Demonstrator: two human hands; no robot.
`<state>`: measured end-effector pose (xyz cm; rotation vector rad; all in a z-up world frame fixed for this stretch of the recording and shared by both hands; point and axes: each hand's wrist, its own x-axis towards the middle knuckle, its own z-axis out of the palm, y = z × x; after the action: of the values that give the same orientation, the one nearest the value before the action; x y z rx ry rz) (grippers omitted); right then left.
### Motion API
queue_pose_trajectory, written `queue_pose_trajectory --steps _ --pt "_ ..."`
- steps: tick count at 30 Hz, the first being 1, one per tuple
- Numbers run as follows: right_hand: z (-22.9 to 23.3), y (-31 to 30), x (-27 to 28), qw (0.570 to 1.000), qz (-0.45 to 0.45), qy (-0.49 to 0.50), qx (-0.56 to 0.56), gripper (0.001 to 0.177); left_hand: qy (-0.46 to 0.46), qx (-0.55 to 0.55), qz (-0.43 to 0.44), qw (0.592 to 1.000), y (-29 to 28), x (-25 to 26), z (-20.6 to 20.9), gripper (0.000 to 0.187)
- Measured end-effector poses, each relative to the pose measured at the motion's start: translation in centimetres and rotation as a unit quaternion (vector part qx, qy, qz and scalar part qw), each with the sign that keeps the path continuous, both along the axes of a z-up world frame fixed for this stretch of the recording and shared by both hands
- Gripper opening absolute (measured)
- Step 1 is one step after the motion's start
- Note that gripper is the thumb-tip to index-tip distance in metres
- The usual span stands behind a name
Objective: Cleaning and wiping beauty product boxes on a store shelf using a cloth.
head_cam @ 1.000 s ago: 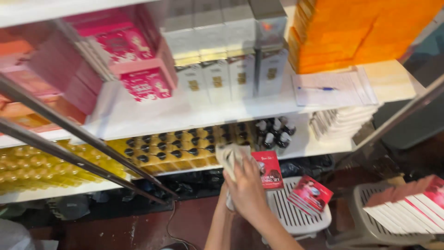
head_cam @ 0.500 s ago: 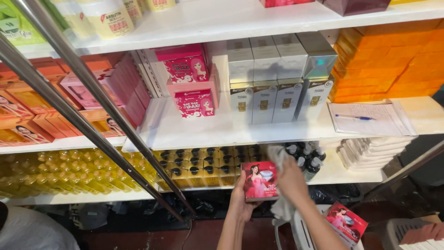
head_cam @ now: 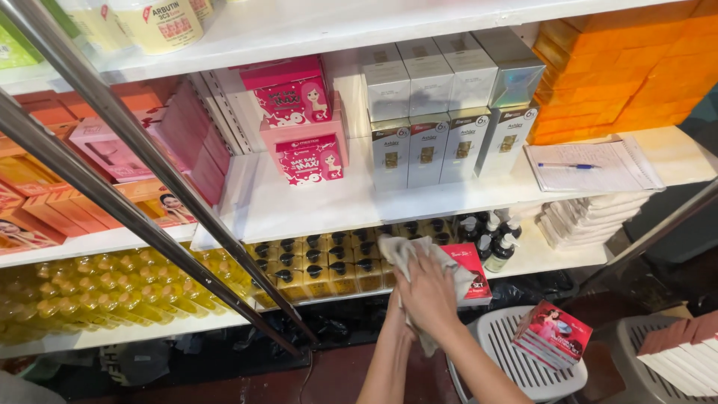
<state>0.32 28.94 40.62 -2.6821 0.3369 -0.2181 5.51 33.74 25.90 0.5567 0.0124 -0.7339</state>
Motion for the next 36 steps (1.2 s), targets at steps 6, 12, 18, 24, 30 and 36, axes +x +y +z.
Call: queue_pose_trajectory --steps 6,12,18,24,30,36 --pt "-5.0 -7.3 1.2 0.994 -0.051 -0.040 -0.083 0.062 0.051 0.114 -0.007 0.992 1.0 0.2 1.7 0.061" --pt "-4.0 -15.1 1.7 0.959 -0.195 0.043 0.201 0.045 0.064 0.134 0.011 0.989 2.9 0.7 4.0 0.060" --pt "0.6 -8.8 2.2 0.963 -0.071 -0.144 0.215 0.049 0.046 0.125 0.001 0.991 1.2 1.1 4.2 0.069" --pt "-0.2 -1.6 0.7 0.996 0.044 -0.062 -0.036 0.060 -0.068 0.015 0.021 0.997 -1.5 2.3 -1.3 0.071" --pt "-2.0 -7.6 2.0 0.997 0.010 -0.048 -0.060 0.056 0.049 0.162 0.024 0.985 -0.4 -0.4 8.7 0.058" --pt "-6.1 -18.7 3.3 0.960 -0.161 0.016 0.229 0.052 0.048 0.087 0.004 0.995 0.4 2.7 3.5 0.069"
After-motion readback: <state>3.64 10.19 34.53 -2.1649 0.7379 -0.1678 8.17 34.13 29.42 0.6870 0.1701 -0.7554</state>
